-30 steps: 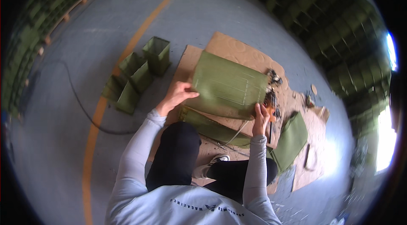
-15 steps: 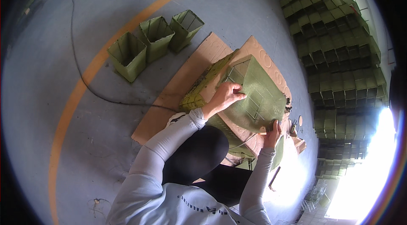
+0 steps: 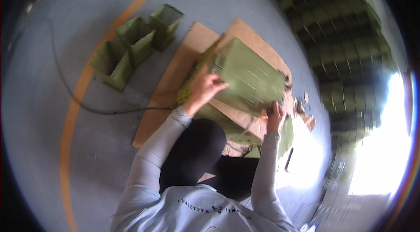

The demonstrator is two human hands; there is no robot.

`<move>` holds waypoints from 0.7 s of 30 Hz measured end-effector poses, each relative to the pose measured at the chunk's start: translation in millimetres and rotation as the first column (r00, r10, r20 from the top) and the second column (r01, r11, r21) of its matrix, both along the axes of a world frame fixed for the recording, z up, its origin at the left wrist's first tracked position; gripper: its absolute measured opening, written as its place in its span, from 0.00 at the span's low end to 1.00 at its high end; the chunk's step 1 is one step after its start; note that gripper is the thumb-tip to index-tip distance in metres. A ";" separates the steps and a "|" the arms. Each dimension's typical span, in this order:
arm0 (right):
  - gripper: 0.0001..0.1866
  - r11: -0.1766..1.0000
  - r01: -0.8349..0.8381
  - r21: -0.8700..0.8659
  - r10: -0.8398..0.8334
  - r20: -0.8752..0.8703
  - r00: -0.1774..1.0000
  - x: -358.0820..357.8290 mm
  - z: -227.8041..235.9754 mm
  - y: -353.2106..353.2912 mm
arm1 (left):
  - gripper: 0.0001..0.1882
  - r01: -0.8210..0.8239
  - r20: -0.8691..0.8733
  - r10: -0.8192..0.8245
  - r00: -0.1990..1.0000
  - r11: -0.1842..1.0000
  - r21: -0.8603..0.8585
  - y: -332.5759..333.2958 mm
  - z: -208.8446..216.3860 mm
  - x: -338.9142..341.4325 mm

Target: Applying hot glue to a wire frame and wrapping it with green padded material to assemble components.

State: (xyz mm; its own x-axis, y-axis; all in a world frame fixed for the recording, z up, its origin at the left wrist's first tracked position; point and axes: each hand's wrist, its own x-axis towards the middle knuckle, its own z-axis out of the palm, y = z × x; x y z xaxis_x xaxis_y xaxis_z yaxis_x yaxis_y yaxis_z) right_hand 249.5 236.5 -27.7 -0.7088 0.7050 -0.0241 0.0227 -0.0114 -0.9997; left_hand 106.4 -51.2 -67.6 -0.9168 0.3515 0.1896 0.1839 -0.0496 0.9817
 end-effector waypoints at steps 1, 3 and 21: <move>0.10 0.988 0.003 0.153 -0.008 0.030 1.000 -1.3 0.4 -7.8 | 0.14 0.007 0.091 -0.015 0.996 0.997 0.083 0.9 -20.3 -3.2; 0.10 0.969 0.047 0.244 -0.045 -0.012 0.999 -7.3 -1.6 -14.5 | 0.10 0.113 0.143 -0.138 0.980 0.979 0.170 -8.5 -10.7 -5.2; 0.08 0.987 0.062 0.148 -0.057 -0.037 0.998 4.2 -56.4 6.5 | 0.11 0.079 0.017 -0.077 0.997 0.986 -0.149 3.1 -21.2 -13.0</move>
State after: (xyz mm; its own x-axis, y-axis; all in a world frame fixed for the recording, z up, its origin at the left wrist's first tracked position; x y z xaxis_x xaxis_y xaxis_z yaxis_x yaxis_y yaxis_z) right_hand 253.7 243.0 -84.1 -0.6641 0.7399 0.1070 -0.0062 0.1377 -0.9905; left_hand 93.4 -48.1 -88.8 -0.8873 0.4454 0.1194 0.1740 0.0838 0.9812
